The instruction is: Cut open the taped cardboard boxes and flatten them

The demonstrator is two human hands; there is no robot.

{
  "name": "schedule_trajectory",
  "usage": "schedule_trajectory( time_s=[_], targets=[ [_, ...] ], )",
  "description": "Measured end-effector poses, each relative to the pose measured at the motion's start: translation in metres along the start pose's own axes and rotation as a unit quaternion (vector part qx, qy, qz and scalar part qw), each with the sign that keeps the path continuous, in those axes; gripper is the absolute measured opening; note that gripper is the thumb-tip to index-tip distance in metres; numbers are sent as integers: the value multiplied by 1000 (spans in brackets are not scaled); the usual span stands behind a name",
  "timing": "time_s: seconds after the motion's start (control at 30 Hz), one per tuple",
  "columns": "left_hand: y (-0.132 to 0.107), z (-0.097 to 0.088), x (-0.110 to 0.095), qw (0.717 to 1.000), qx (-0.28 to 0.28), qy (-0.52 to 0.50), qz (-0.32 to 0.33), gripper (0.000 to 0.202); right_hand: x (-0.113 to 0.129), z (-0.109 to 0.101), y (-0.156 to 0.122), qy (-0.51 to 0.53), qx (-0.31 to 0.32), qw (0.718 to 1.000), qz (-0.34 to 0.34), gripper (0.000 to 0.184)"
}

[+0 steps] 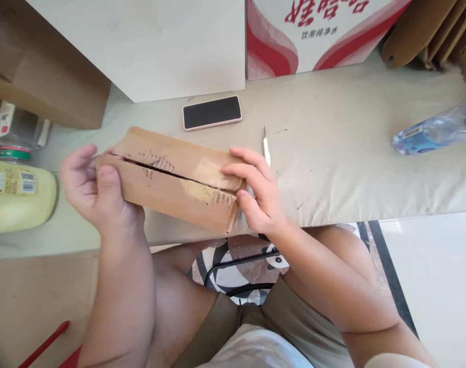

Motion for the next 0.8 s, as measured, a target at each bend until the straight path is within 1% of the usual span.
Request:
schedule_trajectory(
  time_s=[0.07, 0.1, 0.2, 0.23, 0.3, 0.4, 0.5, 0.7, 0.8],
  targets=[
    [1, -1, 1, 1000, 14, 10, 20, 43, 0, 1, -1, 26, -5, 1000, -12, 41],
    [1, -2, 1, 999, 23, 21, 30, 42, -1, 2, -2, 34, -16, 999, -15, 42],
    [2, -7, 1, 995, 55, 78, 41, 30, -3, 6, -4, 18, -30, 999, -6, 53],
    [2, -8, 1, 992, 67, 95, 39, 26, -3, 7, -4, 2, -28, 1000, -1, 55],
    [2, -11, 0, 990, 80, 111, 26, 21, -2, 7, -3, -22, -23, 999, 0, 53],
    [2, -13, -1, 992, 87, 94, 3, 17, 1, 5, -1, -21, -24, 999, -20, 44],
    [3, -13, -3, 991, 106, 77, -6, 17, 2, 4, 0, -19, -25, 999, -25, 40],
    [2, -13, -3, 991, 102, 86, -16, 17, 2, 4, 0, 18, -35, 998, -40, 34],
    [2, -13, -3, 990, 98, 98, -18, 17, 1, 5, -1, 11, -31, 999, -34, 36]
  ],
)
Point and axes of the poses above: each hand's wrist, its own y-axis towards the middle knuckle, its own z-axis out of the palm, x = y × z, the point moved 2 cm from there along y, towards the middle knuckle, and after that the axes turned 8 degrees about -y, right-handed, at the moved point
